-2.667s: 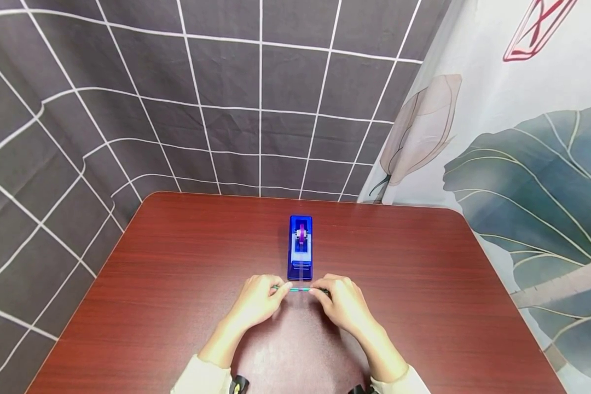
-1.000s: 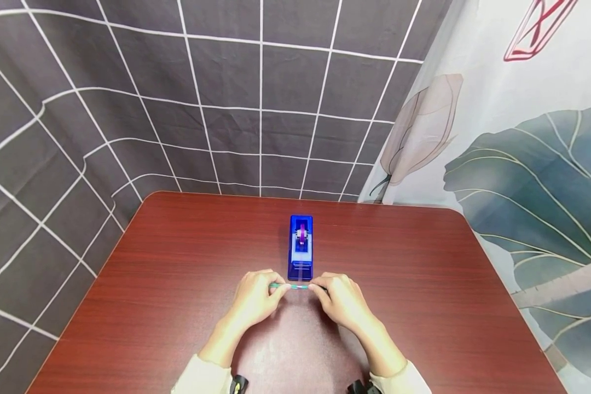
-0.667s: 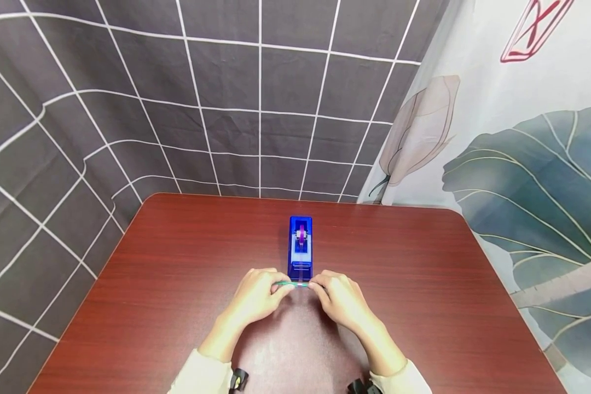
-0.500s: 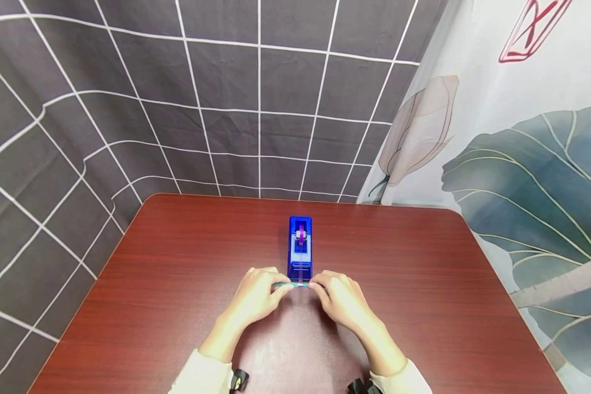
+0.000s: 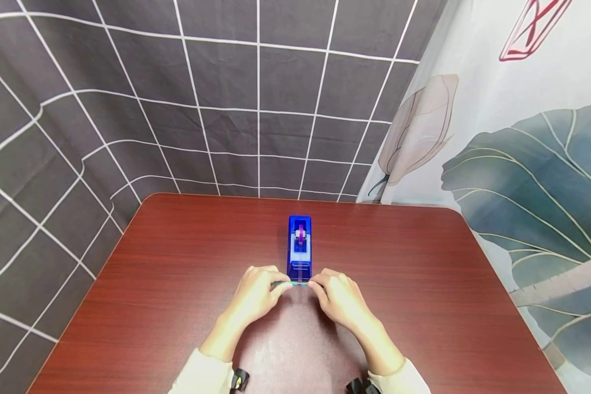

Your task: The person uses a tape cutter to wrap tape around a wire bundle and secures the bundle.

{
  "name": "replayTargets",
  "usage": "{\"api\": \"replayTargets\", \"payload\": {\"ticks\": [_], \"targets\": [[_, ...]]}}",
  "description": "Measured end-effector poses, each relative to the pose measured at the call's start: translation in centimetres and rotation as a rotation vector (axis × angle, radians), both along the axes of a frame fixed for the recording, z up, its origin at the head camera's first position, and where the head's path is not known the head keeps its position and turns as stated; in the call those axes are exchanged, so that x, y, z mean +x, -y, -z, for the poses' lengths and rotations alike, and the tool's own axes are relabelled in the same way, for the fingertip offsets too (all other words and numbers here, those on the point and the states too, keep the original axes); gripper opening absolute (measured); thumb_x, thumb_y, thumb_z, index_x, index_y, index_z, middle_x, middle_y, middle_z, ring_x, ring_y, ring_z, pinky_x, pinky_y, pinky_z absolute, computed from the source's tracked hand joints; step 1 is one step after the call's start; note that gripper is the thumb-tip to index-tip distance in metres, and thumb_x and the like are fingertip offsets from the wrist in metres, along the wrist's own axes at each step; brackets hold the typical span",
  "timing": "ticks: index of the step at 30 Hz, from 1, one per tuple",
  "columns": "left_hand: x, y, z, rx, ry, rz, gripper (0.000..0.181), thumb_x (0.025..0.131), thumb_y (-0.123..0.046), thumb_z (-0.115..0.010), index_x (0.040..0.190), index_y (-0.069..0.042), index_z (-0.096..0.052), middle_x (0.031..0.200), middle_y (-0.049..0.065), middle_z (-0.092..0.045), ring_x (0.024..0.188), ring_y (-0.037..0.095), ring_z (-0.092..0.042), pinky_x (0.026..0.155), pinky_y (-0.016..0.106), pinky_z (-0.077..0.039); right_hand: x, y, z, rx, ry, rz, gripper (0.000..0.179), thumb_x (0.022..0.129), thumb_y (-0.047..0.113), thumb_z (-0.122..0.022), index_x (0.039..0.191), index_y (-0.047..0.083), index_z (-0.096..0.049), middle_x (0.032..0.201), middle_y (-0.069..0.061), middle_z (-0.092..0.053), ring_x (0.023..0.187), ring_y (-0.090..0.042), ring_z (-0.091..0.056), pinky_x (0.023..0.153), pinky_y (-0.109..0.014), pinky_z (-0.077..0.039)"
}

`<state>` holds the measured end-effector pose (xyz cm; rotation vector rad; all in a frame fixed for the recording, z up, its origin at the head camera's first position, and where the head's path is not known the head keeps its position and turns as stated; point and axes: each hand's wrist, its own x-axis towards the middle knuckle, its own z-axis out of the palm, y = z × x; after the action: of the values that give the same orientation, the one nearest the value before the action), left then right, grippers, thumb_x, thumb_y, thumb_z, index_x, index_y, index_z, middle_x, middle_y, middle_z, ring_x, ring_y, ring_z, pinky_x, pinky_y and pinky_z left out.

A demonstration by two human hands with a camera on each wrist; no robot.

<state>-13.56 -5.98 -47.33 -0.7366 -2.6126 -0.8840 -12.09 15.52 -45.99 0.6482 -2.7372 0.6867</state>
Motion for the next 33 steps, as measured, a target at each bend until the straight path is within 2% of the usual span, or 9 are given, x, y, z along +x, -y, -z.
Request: {"api": "replayTargets", "payload": {"ticks": [4, 8, 10, 14, 21, 29, 33], "targets": [[-0.09, -0.03, -0.02, 0.020, 0.050, -0.022, 0.012, 0.091, -0.024, -0.076, 0.081, -0.018, -0.076, 0.073, -0.010, -0.065, 0.065, 0.010, -0.062, 0.065, 0.033, -0.050, -0.04, 0.01, 0.06, -0.009, -0.026, -0.002, 0.009, 0.092, 0.013, -0.073, 0.083, 0.013, -0.075, 0.073, 0.009, -0.058, 0.063, -0.007, -0.054, 0.058, -0.034, -0.050], [-0.12, 0.05, -0.11, 0.001, 0.091, -0.044, 0.034, 0.097, -0.022, -0.068, 0.064, -0.019, -0.060, 0.062, -0.011, -0.052, 0.057, 0.009, -0.049, 0.058, 0.032, -0.044, 0.02, 0.02, 0.07, -0.014, -0.045, -0.005, 0.009, 0.091, 0.012, -0.074, 0.083, 0.013, -0.074, 0.073, 0.009, -0.058, 0.063, -0.007, -0.055, 0.057, -0.034, -0.050], [-0.13, 0.13, -0.15, -0.011, 0.110, -0.043, 0.040, 0.098, -0.021, -0.066, 0.061, -0.020, -0.053, 0.060, -0.012, -0.044, 0.055, 0.008, -0.041, 0.055, 0.031, -0.040, 0.06, 0.05, 0.00, -0.013, -0.041, -0.005, 0.009, 0.092, 0.013, -0.073, 0.083, 0.013, -0.074, 0.073, 0.009, -0.057, 0.062, -0.007, -0.054, 0.057, -0.035, -0.050], [-0.17, 0.21, -0.13, -0.007, 0.131, -0.037, 0.033, 0.098, -0.021, -0.067, 0.066, -0.016, -0.062, 0.063, -0.013, -0.049, 0.057, 0.006, -0.043, 0.057, 0.031, -0.042, 0.10, 0.10, -0.18, -0.006, -0.014, -0.001, 0.011, 0.093, 0.012, -0.072, 0.082, 0.014, -0.072, 0.072, 0.009, -0.055, 0.061, -0.007, -0.051, 0.057, -0.035, -0.049], [-0.02, 0.21, -0.11, 0.024, 0.123, -0.051, 0.020, 0.095, -0.021, -0.070, 0.077, -0.015, -0.073, 0.077, -0.007, -0.068, 0.070, 0.012, -0.064, 0.066, 0.036, -0.051, 0.00, 0.16, -0.16, 0.018, 0.008, 0.001, 0.012, 0.094, 0.012, -0.071, 0.082, 0.013, -0.071, 0.072, 0.007, -0.059, 0.065, -0.012, -0.060, 0.061, -0.038, -0.052], [0.18, 0.20, -0.05, 0.025, 0.160, -0.088, 0.015, 0.095, -0.024, -0.070, 0.083, -0.017, -0.075, 0.083, -0.005, -0.070, 0.083, 0.018, -0.069, 0.080, 0.044, -0.048, 0.04, 0.32, -0.10, 0.029, 0.014, 0.024, 0.006, 0.092, 0.013, -0.073, 0.087, 0.014, -0.074, 0.079, 0.005, -0.068, 0.072, -0.014, -0.067, 0.063, -0.040, -0.054], [0.13, 0.18, 0.06, 0.026, 0.172, -0.103, 0.014, 0.095, -0.024, -0.071, 0.084, -0.017, -0.076, 0.084, -0.007, -0.069, 0.085, 0.017, -0.069, 0.081, 0.043, -0.046, 0.04, 0.35, -0.09, 0.028, 0.010, 0.032, 0.005, 0.091, 0.015, -0.075, 0.086, 0.015, -0.075, 0.077, 0.006, -0.066, 0.068, -0.013, -0.065, 0.059, -0.038, -0.052]]}}
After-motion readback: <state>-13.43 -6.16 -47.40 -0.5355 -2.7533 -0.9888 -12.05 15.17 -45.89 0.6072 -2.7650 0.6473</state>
